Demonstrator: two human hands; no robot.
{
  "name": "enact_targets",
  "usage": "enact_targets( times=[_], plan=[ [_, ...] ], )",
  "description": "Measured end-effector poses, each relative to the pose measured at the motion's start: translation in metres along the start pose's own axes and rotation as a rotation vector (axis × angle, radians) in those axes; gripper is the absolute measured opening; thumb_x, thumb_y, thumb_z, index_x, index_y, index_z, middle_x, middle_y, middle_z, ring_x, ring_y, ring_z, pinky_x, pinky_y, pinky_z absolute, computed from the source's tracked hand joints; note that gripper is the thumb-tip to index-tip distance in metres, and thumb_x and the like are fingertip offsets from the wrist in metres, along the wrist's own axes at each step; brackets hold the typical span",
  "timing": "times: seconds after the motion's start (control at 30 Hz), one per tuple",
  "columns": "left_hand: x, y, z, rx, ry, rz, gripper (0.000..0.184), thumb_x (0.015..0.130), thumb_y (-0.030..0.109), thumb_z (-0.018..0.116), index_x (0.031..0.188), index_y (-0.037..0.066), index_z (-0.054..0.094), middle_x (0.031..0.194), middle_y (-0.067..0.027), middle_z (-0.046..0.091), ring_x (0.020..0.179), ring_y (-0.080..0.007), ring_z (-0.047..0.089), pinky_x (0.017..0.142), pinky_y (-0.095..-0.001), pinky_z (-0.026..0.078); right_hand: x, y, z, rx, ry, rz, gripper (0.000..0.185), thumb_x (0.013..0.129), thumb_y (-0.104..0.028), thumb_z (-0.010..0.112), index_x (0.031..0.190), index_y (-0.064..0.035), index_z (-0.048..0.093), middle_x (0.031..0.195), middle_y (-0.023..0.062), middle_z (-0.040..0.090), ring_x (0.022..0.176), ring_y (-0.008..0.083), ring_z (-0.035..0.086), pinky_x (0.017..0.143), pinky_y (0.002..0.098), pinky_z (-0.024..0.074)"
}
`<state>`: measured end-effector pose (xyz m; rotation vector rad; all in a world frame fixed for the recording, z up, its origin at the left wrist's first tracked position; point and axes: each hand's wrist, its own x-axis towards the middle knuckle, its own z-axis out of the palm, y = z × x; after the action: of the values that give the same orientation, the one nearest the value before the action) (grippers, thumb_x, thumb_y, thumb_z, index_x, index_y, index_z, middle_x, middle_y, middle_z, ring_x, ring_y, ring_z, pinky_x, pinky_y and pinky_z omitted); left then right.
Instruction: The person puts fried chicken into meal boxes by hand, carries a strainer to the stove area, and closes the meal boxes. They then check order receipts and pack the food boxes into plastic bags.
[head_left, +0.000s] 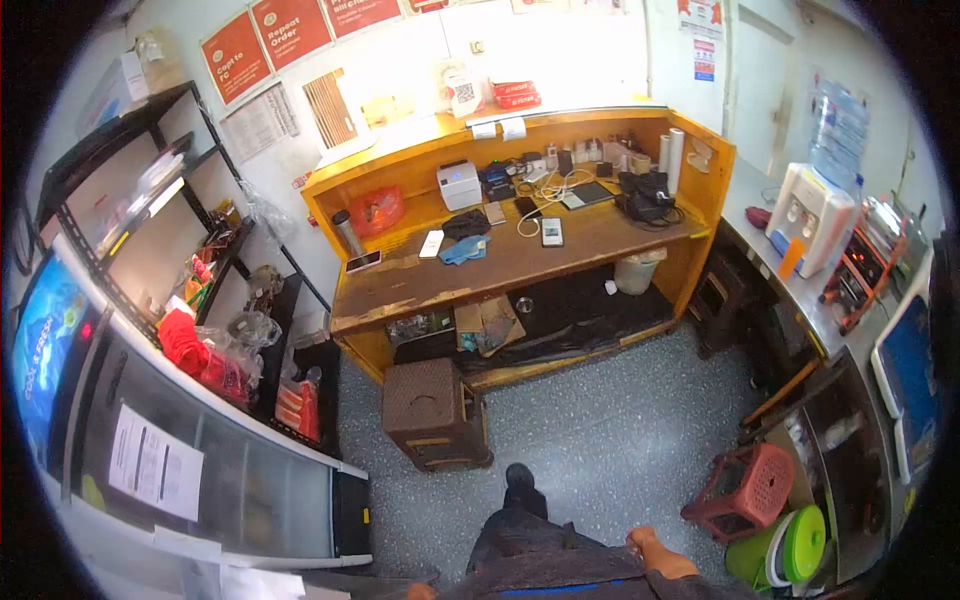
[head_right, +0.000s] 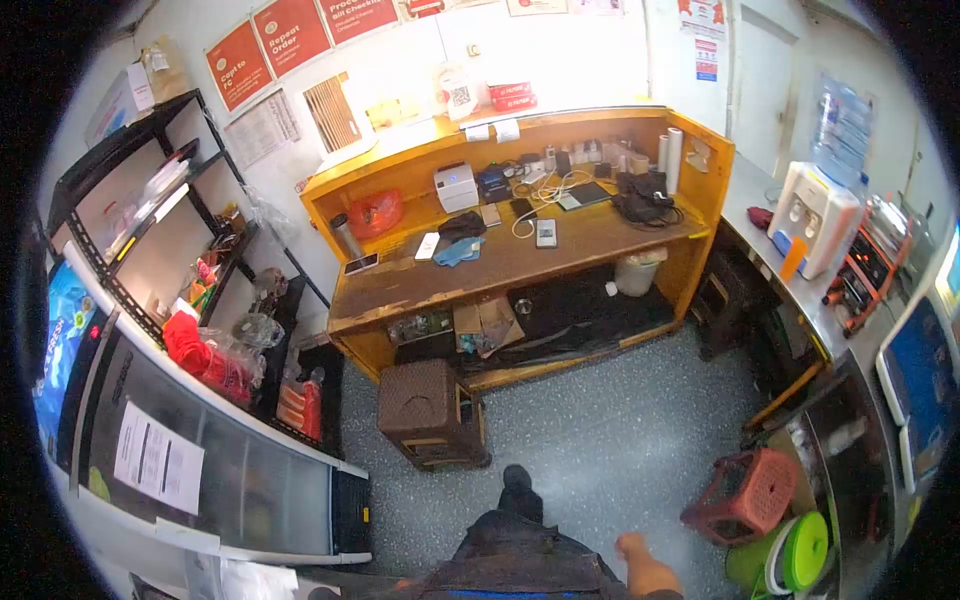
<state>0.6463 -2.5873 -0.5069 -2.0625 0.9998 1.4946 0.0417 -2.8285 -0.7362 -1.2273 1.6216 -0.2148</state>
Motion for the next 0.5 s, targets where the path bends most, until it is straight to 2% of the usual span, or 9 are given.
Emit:
enact_targets(
  times=[0.03,0.13,0.2,0.27,0.33,0.4,0.43,0.47,0.5],
  plan=[
    [0.010,0.012,-0.015,-0.042,0.006,0.003,0.035,0.085,0.032,0.054,0.099,0.003,0.068,0.105,-0.0187,0.067,0.099,-0.0375,0.064,0.087,-0.0486,0.049,0.016,-0.014,-0.003,-0.019,-0.098,0.039,0.011,0.081,-0.006,0.060,0.088,-0.0070,0.069,0.075,0.0108,0.061,0.066,0.0280,0.059,0.051,0.0445,0.0477],
    [0.049,0.053,-0.077,-0.089,0.043,0.072,0.034,0.084,0.030,0.054,0.099,0.003,0.068,0.104,-0.0195,0.067,0.098,-0.0379,0.064,0.085,-0.0483,0.050,0.049,-0.111,-0.028,0.115,-0.106,0.527,0.011,0.083,-0.006,0.059,0.088,-0.0066,0.068,0.075,0.0105,0.061,0.064,0.0274,0.058,0.051,0.0443,0.0467],
    [0.081,0.091,-0.141,-0.067,0.108,0.167,0.033,0.084,0.029,0.054,0.098,0.003,0.068,0.102,-0.0200,0.067,0.097,-0.0381,0.064,0.084,-0.0481,0.050,0.094,-0.196,-0.037,0.348,-0.019,0.590,0.011,0.084,-0.006,0.058,0.088,-0.0063,0.068,0.075,0.0104,0.060,0.063,0.0270,0.058,0.051,0.0441,0.0461],
    [0.114,0.124,-0.208,-0.024,0.214,0.275,0.032,0.084,0.028,0.054,0.098,0.002,0.068,0.101,-0.0206,0.067,0.096,-0.0384,0.064,0.084,-0.0479,0.050,0.149,-0.276,-0.039,0.699,0.145,0.473,0.011,0.084,-0.008,0.057,0.087,-0.0048,0.068,0.077,0.0120,0.062,0.062,0.0258,0.058,0.051,0.0436,0.0466],
    [0.141,0.160,-0.290,-0.061,0.391,0.365,0.032,0.084,0.027,0.054,0.097,0.002,0.068,0.100,-0.0211,0.067,0.095,-0.0387,0.064,0.083,-0.0477,0.050,0.215,-0.379,-0.062,0.348,0.096,0.246,0.013,0.082,-0.020,0.062,0.079,-0.0089,0.065,0.068,0.0070,0.058,0.054,0.0182,0.050,0.045,0.0374,0.0395],
    [0.153,0.186,-0.367,-0.475,0.514,0.330,0.028,0.083,0.023,0.055,0.090,0.000,0.067,0.091,-0.0236,0.067,0.089,-0.0382,0.066,0.078,-0.0446,0.051,0.275,-0.493,-0.074,0.254,0.111,-0.172,0.015,0.081,-0.026,0.063,0.082,-0.0112,0.066,0.068,0.0034,0.056,0.059,0.0195,0.051,0.051,0.0397,0.0422],
    [0.171,0.193,-0.399,-0.506,0.731,0.385,0.019,0.080,0.004,0.050,0.089,0.002,0.067,0.074,-0.0087,0.065,0.064,-0.0182,0.062,0.059,-0.0332,0.049,0.264,-0.578,-0.084,0.651,0.055,-0.189,0.019,0.081,-0.026,0.064,0.089,-0.0094,0.066,0.070,0.0032,0.059,0.056,0.0175,0.052,0.048,0.0379,0.0420],
    [0.182,0.190,-0.422,-0.648,0.782,0.382,0.018,0.080,0.010,0.054,0.088,0.002,0.068,0.080,-0.0127,0.067,0.071,-0.0256,0.064,0.066,-0.0376,0.051,0.265,-0.654,-0.101,0.554,0.033,-0.267,0.020,0.081,-0.020,0.063,0.097,-0.0080,0.066,0.073,0.0045,0.062,0.052,0.0150,0.051,0.043,0.0335,0.0411],
    [0.189,0.199,-0.453,-0.795,0.838,0.386,0.018,0.079,0.016,0.058,0.087,0.003,0.069,0.087,-0.0167,0.070,0.077,-0.0330,0.067,0.072,-0.0420,0.053,0.262,-0.727,-0.107,0.708,0.031,-0.307,0.022,0.081,-0.011,0.061,0.103,-0.0073,0.065,0.075,0.0051,0.064,0.048,0.0121,0.049,0.040,0.0285,0.0394]
  ],
)
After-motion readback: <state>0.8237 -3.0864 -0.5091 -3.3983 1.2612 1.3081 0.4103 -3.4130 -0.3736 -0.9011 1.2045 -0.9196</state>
